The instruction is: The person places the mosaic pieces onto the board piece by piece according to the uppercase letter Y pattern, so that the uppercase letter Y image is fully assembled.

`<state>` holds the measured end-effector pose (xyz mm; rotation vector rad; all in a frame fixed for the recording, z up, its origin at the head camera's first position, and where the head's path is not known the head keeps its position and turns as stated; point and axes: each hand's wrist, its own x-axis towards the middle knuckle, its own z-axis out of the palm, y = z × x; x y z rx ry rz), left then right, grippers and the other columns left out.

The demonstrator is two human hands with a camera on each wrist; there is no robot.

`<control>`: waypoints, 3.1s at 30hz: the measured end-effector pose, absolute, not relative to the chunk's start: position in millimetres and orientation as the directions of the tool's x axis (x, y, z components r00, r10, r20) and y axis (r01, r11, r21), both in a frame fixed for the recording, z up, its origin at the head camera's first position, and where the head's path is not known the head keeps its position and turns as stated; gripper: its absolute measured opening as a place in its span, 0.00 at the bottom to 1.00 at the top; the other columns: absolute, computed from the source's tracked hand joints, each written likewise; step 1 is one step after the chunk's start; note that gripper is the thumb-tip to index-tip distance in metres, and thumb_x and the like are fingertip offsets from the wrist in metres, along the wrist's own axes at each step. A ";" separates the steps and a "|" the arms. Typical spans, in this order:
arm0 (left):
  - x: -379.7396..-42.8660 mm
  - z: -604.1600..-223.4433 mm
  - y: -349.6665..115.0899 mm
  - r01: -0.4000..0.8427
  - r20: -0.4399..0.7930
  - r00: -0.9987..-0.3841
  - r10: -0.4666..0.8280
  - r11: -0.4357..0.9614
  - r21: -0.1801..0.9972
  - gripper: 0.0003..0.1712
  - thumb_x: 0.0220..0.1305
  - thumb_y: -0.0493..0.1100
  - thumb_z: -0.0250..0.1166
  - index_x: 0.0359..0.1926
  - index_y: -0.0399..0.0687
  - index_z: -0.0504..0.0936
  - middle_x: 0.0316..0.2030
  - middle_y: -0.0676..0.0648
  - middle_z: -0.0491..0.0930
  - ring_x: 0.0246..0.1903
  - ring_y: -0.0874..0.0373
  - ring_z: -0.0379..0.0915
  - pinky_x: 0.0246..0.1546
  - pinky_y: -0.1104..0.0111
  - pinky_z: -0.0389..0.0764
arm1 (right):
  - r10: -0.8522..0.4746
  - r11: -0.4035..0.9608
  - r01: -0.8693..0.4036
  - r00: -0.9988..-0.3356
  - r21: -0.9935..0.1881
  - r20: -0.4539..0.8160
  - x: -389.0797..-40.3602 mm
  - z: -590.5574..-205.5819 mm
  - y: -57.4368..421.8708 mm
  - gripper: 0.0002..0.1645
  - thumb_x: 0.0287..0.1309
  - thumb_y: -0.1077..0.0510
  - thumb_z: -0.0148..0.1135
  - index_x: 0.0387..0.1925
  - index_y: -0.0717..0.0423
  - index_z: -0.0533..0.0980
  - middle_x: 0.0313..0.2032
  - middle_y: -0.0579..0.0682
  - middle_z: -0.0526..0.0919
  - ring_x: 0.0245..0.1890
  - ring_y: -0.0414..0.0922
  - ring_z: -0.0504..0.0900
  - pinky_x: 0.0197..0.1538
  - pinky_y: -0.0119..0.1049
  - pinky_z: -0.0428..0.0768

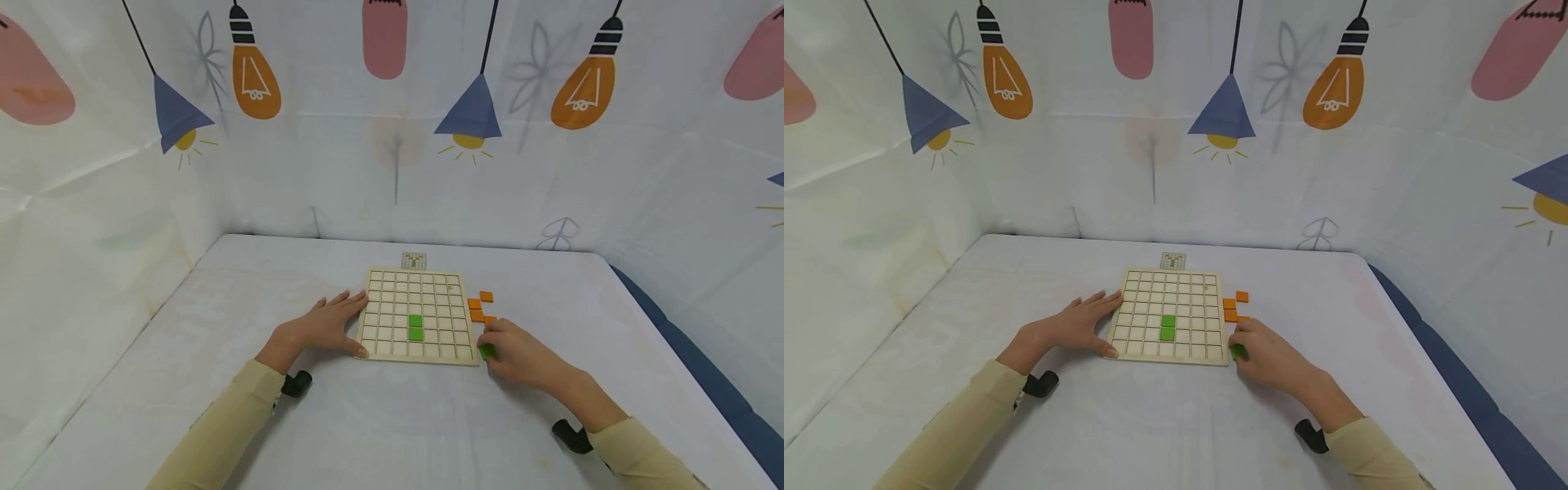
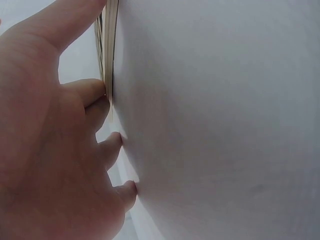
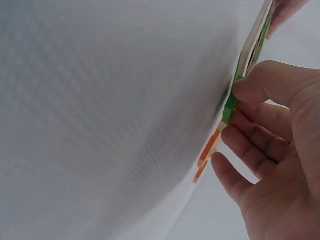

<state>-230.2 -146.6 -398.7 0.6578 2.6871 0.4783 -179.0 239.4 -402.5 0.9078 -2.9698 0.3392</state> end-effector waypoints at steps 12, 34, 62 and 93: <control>-233.2 -404.3 -149.4 0.383 -0.233 -0.839 0.491 0.839 0.387 0.68 0.48 0.72 0.72 0.80 0.54 0.46 0.80 0.53 0.43 0.80 0.46 0.34 0.75 0.37 0.40 | -0.568 0.805 -0.582 -0.812 -0.118 0.134 -181.9 -399.9 236.3 0.12 0.47 0.64 0.71 0.36 0.50 0.84 0.39 0.42 0.82 0.45 0.43 0.81 0.51 0.41 0.82; -229.6 -403.4 -147.5 0.389 -0.218 -0.842 0.493 0.835 0.388 0.67 0.47 0.72 0.72 0.79 0.53 0.48 0.80 0.52 0.45 0.80 0.45 0.35 0.75 0.37 0.41 | -0.559 0.799 -0.584 -0.809 -0.142 0.182 -188.6 -402.8 221.8 0.11 0.47 0.62 0.70 0.35 0.49 0.85 0.34 0.40 0.78 0.34 0.36 0.69 0.38 0.32 0.75; -231.2 -405.4 -149.5 0.384 -0.225 -0.842 0.491 0.837 0.389 0.68 0.47 0.73 0.71 0.80 0.54 0.47 0.80 0.54 0.44 0.80 0.46 0.34 0.75 0.38 0.40 | -0.555 0.790 -0.577 -0.817 -0.206 0.157 -211.0 -396.6 184.3 0.13 0.55 0.61 0.67 0.43 0.53 0.85 0.38 0.43 0.79 0.35 0.38 0.70 0.38 0.30 0.74; -230.0 -403.2 -149.4 0.383 -0.224 -0.841 0.492 0.835 0.395 0.67 0.49 0.72 0.71 0.80 0.54 0.47 0.80 0.54 0.43 0.80 0.46 0.34 0.75 0.37 0.40 | -0.590 0.757 -0.614 -0.789 -0.222 0.169 -240.7 -398.9 147.7 0.14 0.59 0.62 0.63 0.47 0.56 0.84 0.40 0.47 0.81 0.39 0.41 0.74 0.41 0.34 0.78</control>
